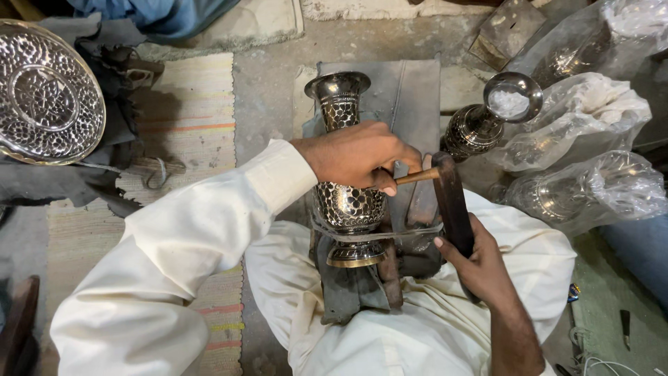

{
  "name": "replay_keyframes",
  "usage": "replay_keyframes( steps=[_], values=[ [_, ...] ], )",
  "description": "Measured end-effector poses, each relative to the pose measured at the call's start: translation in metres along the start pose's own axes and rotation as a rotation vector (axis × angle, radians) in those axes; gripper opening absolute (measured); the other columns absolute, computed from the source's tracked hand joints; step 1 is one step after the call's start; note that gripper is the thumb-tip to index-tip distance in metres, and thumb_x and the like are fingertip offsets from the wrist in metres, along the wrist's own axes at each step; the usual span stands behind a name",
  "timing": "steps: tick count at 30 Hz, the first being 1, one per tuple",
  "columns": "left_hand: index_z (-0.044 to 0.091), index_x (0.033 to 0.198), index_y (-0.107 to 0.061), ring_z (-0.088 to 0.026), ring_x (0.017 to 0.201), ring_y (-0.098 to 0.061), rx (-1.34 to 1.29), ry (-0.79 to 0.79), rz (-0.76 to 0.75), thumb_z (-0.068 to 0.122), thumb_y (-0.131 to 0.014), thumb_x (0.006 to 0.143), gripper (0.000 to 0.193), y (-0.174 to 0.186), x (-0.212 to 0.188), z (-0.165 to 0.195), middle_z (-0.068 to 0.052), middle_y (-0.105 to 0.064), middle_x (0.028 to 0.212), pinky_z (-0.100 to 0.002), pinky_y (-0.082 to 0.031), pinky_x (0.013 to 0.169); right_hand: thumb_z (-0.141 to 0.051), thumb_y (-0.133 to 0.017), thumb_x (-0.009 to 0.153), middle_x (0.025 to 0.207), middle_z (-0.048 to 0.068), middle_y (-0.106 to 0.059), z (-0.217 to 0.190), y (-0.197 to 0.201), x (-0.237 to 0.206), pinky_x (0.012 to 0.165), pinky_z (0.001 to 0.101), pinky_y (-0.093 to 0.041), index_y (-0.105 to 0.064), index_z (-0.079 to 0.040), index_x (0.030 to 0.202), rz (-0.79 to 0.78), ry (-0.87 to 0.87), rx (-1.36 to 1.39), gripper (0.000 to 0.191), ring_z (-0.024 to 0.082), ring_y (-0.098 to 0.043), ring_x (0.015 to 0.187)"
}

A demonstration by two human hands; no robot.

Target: The person uses a hammer and chisel to create a decorative pattern on a metal vase. They repeatedly strike the chisel against the vase's surface to form a textured design.

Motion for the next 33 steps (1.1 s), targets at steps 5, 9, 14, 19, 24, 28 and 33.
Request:
replay_keyframes(
  steps=[5,9,14,19,24,28,33],
  values=[
    [0.008,0.107,-0.071,-0.032,0.078,-0.074,0.07,-0.006,-0.024,0.013,-0.087,0.075,0.036,-0.006,0.004,-0.003,-0.015,-0.076,0.079,-0.047,-0.052,0.07,-0.009,-0.075,0.092,0.086,-0.004,-0.052,0.002,-0.004,-0.004,0.066,0.0216,-0.042,-0.057,0.0,0.118,0.137,0.095,0.143,0.033,0.005,-0.048,0.076],
    [0.007,0.105,-0.067,-0.027,0.078,-0.077,0.082,0.007,-0.029,0.016,-0.085,0.076,0.036,-0.011,0.007,-0.006,-0.011,-0.076,0.08,-0.044,-0.055,0.071,-0.012,-0.074,0.092,0.085,-0.001,-0.063,-0.009,0.013,-0.013,0.066,0.0226,-0.047,-0.055,-0.001,0.126,0.309,0.038,-0.061,0.04,0.007,-0.057,0.073],
    [0.008,0.105,-0.07,-0.03,0.073,-0.074,0.143,-0.012,-0.019,0.017,-0.087,0.076,0.035,-0.012,0.007,-0.007,-0.012,-0.074,0.075,-0.047,-0.053,0.07,-0.011,-0.073,0.095,0.093,0.004,-0.066,-0.033,0.017,-0.015,0.072,0.0241,-0.05,-0.058,0.002,0.132,0.348,0.128,-0.087,0.041,0.007,-0.06,0.08],
    [0.009,0.106,-0.071,-0.031,0.072,-0.073,0.127,-0.03,-0.017,0.015,-0.085,0.077,0.033,-0.01,0.007,-0.006,-0.01,-0.074,0.073,-0.047,-0.052,0.068,-0.011,-0.074,0.099,0.092,0.005,-0.064,-0.044,0.021,-0.019,0.074,0.0238,-0.049,-0.055,0.001,0.132,0.395,0.223,0.112,0.04,0.007,-0.061,0.083],
    [0.009,0.106,-0.071,-0.032,0.073,-0.072,0.112,-0.051,-0.018,0.016,-0.085,0.077,0.033,-0.01,0.006,-0.004,-0.012,-0.074,0.072,-0.047,-0.051,0.067,-0.011,-0.076,0.096,0.087,0.006,-0.061,-0.033,0.024,-0.016,0.067,0.0263,-0.047,-0.057,-0.002,0.131,0.399,0.063,-0.036,0.041,0.01,-0.057,0.074],
    [0.01,0.108,-0.072,-0.032,0.072,-0.073,0.104,-0.031,-0.027,0.015,-0.084,0.077,0.033,-0.01,0.005,-0.006,-0.012,-0.073,0.071,-0.047,-0.052,0.069,-0.013,-0.076,0.088,0.085,0.005,-0.065,-0.022,0.019,-0.015,0.064,0.0278,-0.049,-0.061,-0.001,0.126,0.302,-0.06,-0.385,0.043,0.012,-0.061,0.068],
    [0.01,0.107,-0.072,-0.032,0.073,-0.072,0.113,-0.061,-0.029,0.016,-0.084,0.077,0.033,-0.008,0.007,-0.003,-0.012,-0.074,0.072,-0.048,-0.051,0.069,-0.01,-0.075,0.093,0.09,0.002,-0.063,-0.03,0.022,-0.016,0.072,0.0253,-0.047,-0.058,0.002,0.12,0.36,0.169,-0.127,0.035,0.008,-0.059,0.079]
  ],
)
Point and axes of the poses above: each hand's wrist, its own x-axis towards the middle knuckle, its own y-axis out of the back of the hand, z = x × y, the point moved 8 cm from there along x, towards the middle knuckle
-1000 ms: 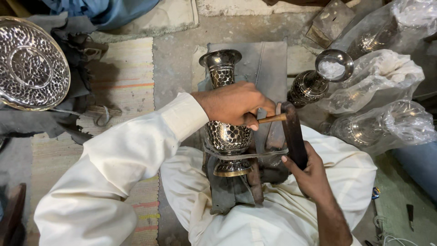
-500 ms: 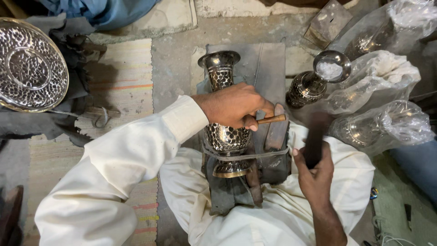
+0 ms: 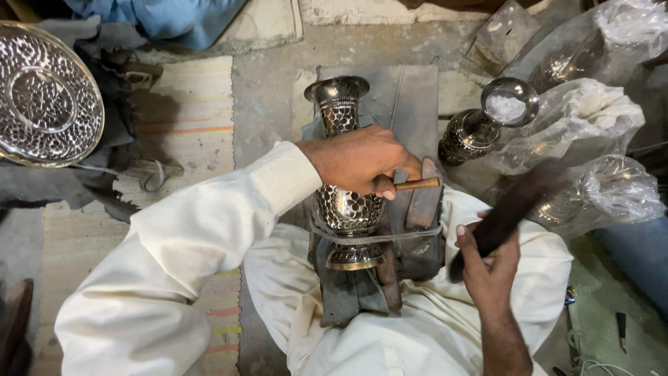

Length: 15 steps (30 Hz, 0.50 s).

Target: The person uses a hammer and chisel to create a decorative pattern on a metal vase. They repeatedly strike the chisel against the vase's surface to form a textured design.

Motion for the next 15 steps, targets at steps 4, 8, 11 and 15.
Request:
replay_keyframes(
  steps=[4,8,11,15],
  values=[
    [0.009,0.107,-0.071,-0.029,0.068,-0.073,-0.032,0.047,-0.054,0.016,-0.083,0.079,0.032,-0.004,0.001,-0.003,-0.011,-0.074,0.07,-0.046,-0.05,0.066,-0.01,-0.077,0.092,0.084,0.006,-0.06,0.008,0.004,0.0,0.068,0.0263,-0.046,-0.06,0.001,0.118,0.057,-0.093,-0.068,0.033,0.01,-0.053,0.075],
    [0.006,0.107,-0.07,-0.03,0.065,-0.071,-0.045,0.048,-0.062,0.016,-0.083,0.079,0.033,-0.004,0.001,-0.003,-0.012,-0.073,0.07,-0.046,-0.049,0.062,-0.011,-0.074,0.092,0.087,0.001,-0.065,0.005,0.001,-0.002,0.07,0.023,-0.049,-0.055,-0.002,0.122,0.036,-0.084,0.124,0.037,0.008,-0.061,0.076],
    [0.006,0.108,-0.072,-0.031,0.064,-0.071,-0.051,-0.013,-0.035,0.016,-0.084,0.078,0.034,-0.002,0.001,0.0,-0.013,-0.072,0.068,-0.045,-0.049,0.061,-0.01,-0.075,0.092,0.087,0.003,-0.065,0.004,0.002,-0.004,0.068,0.0248,-0.049,-0.056,-0.001,0.124,0.051,-0.112,0.027,0.039,0.01,-0.061,0.074],
    [0.006,0.102,-0.072,-0.027,0.067,-0.074,-0.053,0.012,-0.067,0.014,-0.082,0.081,0.025,-0.005,0.0,-0.004,-0.01,-0.074,0.071,-0.044,-0.051,0.065,-0.009,-0.076,0.092,0.089,0.006,-0.067,0.002,0.0,-0.006,0.068,0.0268,-0.051,-0.056,-0.001,0.125,0.019,-0.087,-0.026,0.039,0.012,-0.062,0.076]
  ],
)
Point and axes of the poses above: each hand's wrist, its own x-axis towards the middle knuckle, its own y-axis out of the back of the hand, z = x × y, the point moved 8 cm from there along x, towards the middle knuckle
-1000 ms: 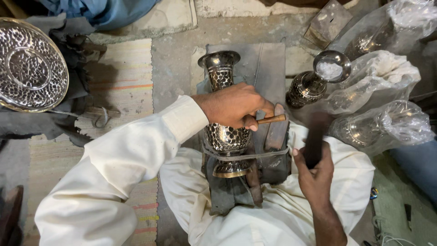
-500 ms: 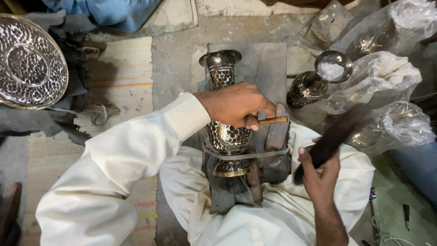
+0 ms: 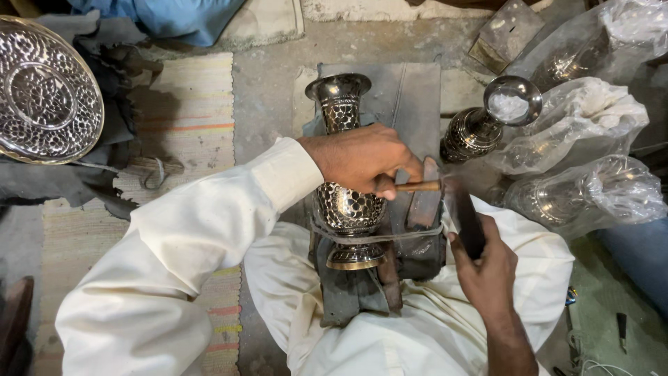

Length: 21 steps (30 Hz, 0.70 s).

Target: The person uses a hammer and chisel to create a decorative pattern on a metal vase. They repeatedly strike the chisel against the vase's surface to form a textured design.

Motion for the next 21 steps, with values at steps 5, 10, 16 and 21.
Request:
replay_keyframes(
  steps=[5,10,16,21],
  values=[
    [0.006,0.105,-0.072,-0.03,0.068,-0.072,0.006,-0.053,0.035,0.013,-0.083,0.078,0.03,0.003,0.0,0.003,-0.013,-0.073,0.072,-0.045,-0.051,0.064,-0.012,-0.076,0.095,0.092,0.007,-0.065,0.003,0.006,-0.001,0.073,0.0261,-0.05,-0.057,-0.003,0.126,0.05,0.007,0.087,0.038,0.011,-0.061,0.079],
    [0.006,0.104,-0.072,-0.029,0.067,-0.073,-0.01,-0.049,0.034,0.014,-0.083,0.078,0.03,0.006,0.001,0.003,-0.012,-0.074,0.074,-0.045,-0.051,0.063,-0.013,-0.076,0.097,0.097,0.007,-0.061,0.002,0.011,-0.001,0.075,0.026,-0.049,-0.056,-0.001,0.125,0.08,0.054,0.21,0.036,0.009,-0.058,0.085],
    [0.005,0.105,-0.071,-0.028,0.067,-0.072,-0.006,-0.028,0.009,0.013,-0.084,0.078,0.031,0.006,0.0,0.004,-0.013,-0.073,0.073,-0.045,-0.05,0.062,-0.014,-0.076,0.098,0.09,0.005,-0.058,0.002,0.009,-0.001,0.068,0.0273,-0.046,-0.056,0.0,0.117,0.057,0.045,0.166,0.031,0.01,-0.053,0.077],
    [0.006,0.106,-0.071,-0.031,0.061,-0.069,0.04,0.09,-0.088,0.018,-0.082,0.085,0.027,-0.002,0.0,-0.004,-0.015,-0.071,0.067,-0.047,-0.046,0.065,-0.012,-0.074,0.093,0.086,0.002,-0.061,-0.001,0.004,0.0,0.067,0.0265,-0.047,-0.058,0.0,0.117,-0.002,0.038,0.037,0.032,0.009,-0.056,0.076]
  ],
)
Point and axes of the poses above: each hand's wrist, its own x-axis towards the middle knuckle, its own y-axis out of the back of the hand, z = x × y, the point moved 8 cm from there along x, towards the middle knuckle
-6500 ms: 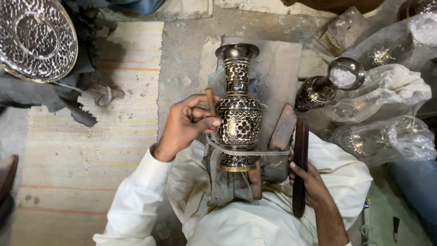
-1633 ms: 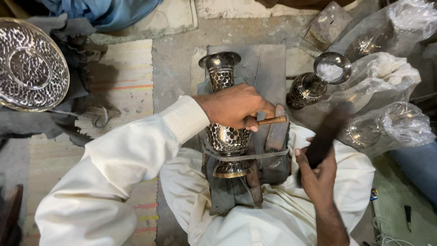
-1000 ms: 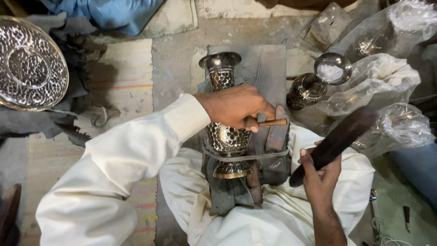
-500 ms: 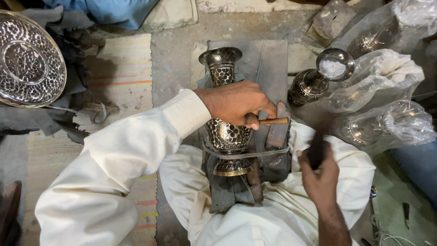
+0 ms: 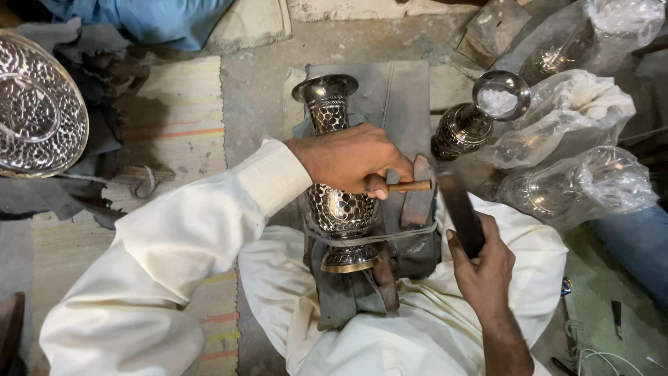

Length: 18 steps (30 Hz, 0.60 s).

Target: The person uses a hammer and chisel to create a decorative pattern on a metal vase. They repeatedly strike the chisel against the vase's surface to form a textured design.

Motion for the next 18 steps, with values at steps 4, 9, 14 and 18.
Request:
replay_keyframes(
  steps=[4,9,14,18],
  values=[
    [0.005,0.108,-0.072,-0.029,0.065,-0.07,-0.052,-0.16,0.131,0.015,-0.083,0.079,0.033,0.01,-0.002,0.012,-0.014,-0.072,0.072,-0.044,-0.049,0.062,-0.012,-0.075,0.095,0.082,0.004,-0.061,-0.003,-0.001,0.0,0.069,0.0275,-0.047,-0.057,0.001,0.111,-0.002,-0.005,-0.045,0.028,0.011,-0.054,0.074],
    [0.006,0.113,-0.072,-0.031,0.062,-0.069,-0.068,-0.182,0.151,0.011,-0.083,0.077,0.038,0.012,-0.004,0.013,-0.015,-0.072,0.072,-0.045,-0.048,0.06,-0.012,-0.074,0.093,0.084,0.004,-0.061,-0.006,0.003,0.004,0.068,0.0278,-0.047,-0.058,-0.001,0.115,-0.008,0.032,-0.059,0.03,0.011,-0.054,0.075],
    [0.008,0.111,-0.071,-0.028,0.063,-0.07,-0.092,-0.1,0.12,0.015,-0.084,0.079,0.035,0.011,-0.001,0.008,-0.013,-0.072,0.069,-0.046,-0.048,0.061,-0.012,-0.077,0.088,0.073,0.004,-0.06,0.02,-0.009,0.005,0.059,0.0284,-0.044,-0.061,-0.005,0.116,-0.179,-0.207,-0.192,0.033,0.012,-0.053,0.063],
    [0.009,0.111,-0.071,-0.027,0.064,-0.072,-0.084,-0.054,0.049,0.014,-0.082,0.081,0.032,0.006,0.002,0.005,-0.011,-0.074,0.069,-0.046,-0.049,0.063,-0.009,-0.076,0.09,0.078,0.0,-0.057,0.022,-0.02,0.002,0.06,0.0255,-0.042,-0.06,-0.004,0.115,-0.129,-0.169,0.077,0.03,0.007,-0.05,0.067]
  ],
)
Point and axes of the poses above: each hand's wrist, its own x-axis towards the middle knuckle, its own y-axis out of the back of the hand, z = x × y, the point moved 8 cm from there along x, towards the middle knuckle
